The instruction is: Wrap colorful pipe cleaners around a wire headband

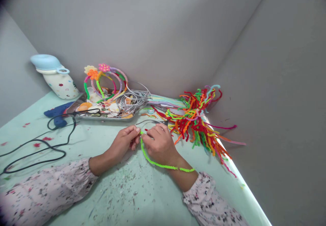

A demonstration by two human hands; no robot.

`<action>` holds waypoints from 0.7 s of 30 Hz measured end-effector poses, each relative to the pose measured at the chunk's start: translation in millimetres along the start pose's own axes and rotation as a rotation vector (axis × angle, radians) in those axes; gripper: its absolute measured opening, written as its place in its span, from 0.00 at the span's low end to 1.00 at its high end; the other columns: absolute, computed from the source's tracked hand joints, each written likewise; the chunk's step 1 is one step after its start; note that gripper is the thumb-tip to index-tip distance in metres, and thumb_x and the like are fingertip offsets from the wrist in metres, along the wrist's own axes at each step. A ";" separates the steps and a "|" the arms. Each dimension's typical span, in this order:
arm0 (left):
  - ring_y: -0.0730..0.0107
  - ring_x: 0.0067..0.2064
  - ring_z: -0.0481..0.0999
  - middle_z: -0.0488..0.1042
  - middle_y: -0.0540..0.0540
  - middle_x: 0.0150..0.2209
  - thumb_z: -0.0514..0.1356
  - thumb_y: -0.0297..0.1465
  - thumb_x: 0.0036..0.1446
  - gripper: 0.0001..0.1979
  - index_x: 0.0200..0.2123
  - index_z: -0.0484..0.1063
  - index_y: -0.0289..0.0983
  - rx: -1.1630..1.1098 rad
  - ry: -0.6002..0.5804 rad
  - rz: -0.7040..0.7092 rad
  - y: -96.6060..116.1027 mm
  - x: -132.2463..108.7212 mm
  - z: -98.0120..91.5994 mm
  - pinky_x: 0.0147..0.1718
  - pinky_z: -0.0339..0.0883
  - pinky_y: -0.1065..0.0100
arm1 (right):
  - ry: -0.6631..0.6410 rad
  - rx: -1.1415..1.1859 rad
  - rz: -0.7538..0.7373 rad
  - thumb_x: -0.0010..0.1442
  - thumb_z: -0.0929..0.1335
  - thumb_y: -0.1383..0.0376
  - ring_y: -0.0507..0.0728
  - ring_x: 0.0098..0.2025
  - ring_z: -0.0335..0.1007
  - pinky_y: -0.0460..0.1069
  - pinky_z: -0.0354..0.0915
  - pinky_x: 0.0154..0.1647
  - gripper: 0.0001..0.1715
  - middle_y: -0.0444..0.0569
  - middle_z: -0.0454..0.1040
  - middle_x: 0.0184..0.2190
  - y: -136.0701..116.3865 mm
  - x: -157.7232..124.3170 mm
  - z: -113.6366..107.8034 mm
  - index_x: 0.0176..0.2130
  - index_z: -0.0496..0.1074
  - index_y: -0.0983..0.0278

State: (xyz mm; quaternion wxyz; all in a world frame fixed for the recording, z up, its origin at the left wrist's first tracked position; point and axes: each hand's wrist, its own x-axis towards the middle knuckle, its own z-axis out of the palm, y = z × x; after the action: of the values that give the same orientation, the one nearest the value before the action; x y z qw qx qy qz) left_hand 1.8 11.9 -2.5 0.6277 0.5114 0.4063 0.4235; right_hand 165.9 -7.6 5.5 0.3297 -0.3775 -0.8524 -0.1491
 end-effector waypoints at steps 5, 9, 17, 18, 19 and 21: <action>0.80 0.16 0.57 0.61 0.54 0.15 0.56 0.43 0.57 0.19 0.21 0.62 0.36 -0.008 0.000 0.005 -1.3 0.8 -0.5 0.17 0.49 0.73 | 0.002 0.004 0.009 0.59 0.65 0.71 0.55 0.37 0.66 0.57 0.59 0.49 0.08 0.47 0.74 0.30 -0.3 -0.4 0.7 0.34 0.72 0.61; 0.80 0.16 0.56 0.60 0.55 0.14 0.55 0.42 0.58 0.19 0.21 0.62 0.36 0.015 0.002 0.026 -1.3 1.1 -0.6 0.18 0.49 0.74 | 0.005 0.056 0.035 0.59 0.65 0.71 0.56 0.37 0.66 0.56 0.59 0.49 0.09 0.46 0.75 0.31 1.1 -2.2 3.2 0.36 0.72 0.60; 0.80 0.17 0.57 0.62 0.54 0.18 0.56 0.42 0.57 0.17 0.23 0.63 0.36 0.030 0.005 0.062 1.3 -0.3 -0.9 0.19 0.51 0.73 | 0.070 0.136 0.214 0.59 0.65 0.67 0.57 0.35 0.66 0.54 0.59 0.42 0.04 0.47 0.72 0.28 1.8 -2.6 6.9 0.34 0.71 0.61; 0.80 0.18 0.58 0.62 0.54 0.18 0.57 0.42 0.57 0.17 0.23 0.64 0.36 0.036 -0.002 0.073 1.6 -0.5 -1.0 0.19 0.51 0.73 | 0.075 0.140 0.210 0.59 0.65 0.67 0.57 0.34 0.66 0.54 0.59 0.41 0.04 0.47 0.72 0.28 1.7 -2.6 7.2 0.34 0.70 0.61; 0.79 0.18 0.58 0.62 0.55 0.18 0.57 0.42 0.56 0.17 0.23 0.64 0.36 0.044 -0.009 0.082 1.7 -0.6 -1.1 0.19 0.51 0.73 | 0.081 0.142 0.206 0.59 0.65 0.67 0.57 0.34 0.65 0.54 0.59 0.41 0.04 0.47 0.72 0.27 1.7 -2.7 7.6 0.34 0.70 0.61; 0.79 0.18 0.57 0.60 0.55 0.18 0.58 0.42 0.56 0.17 0.23 0.63 0.36 0.066 -0.016 0.084 1.3 -0.5 -1.2 0.19 0.51 0.73 | 0.087 0.142 0.195 0.59 0.65 0.67 0.56 0.33 0.65 0.54 0.59 0.41 0.04 0.46 0.71 0.27 1.8 -2.8 8.3 0.34 0.70 0.61</action>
State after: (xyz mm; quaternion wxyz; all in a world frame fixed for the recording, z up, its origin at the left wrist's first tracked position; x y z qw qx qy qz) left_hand 0.4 11.9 -1.4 0.5954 0.5520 0.3930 0.4317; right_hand 164.9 -3.7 -2.5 0.4052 -0.4276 -0.8049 -0.0715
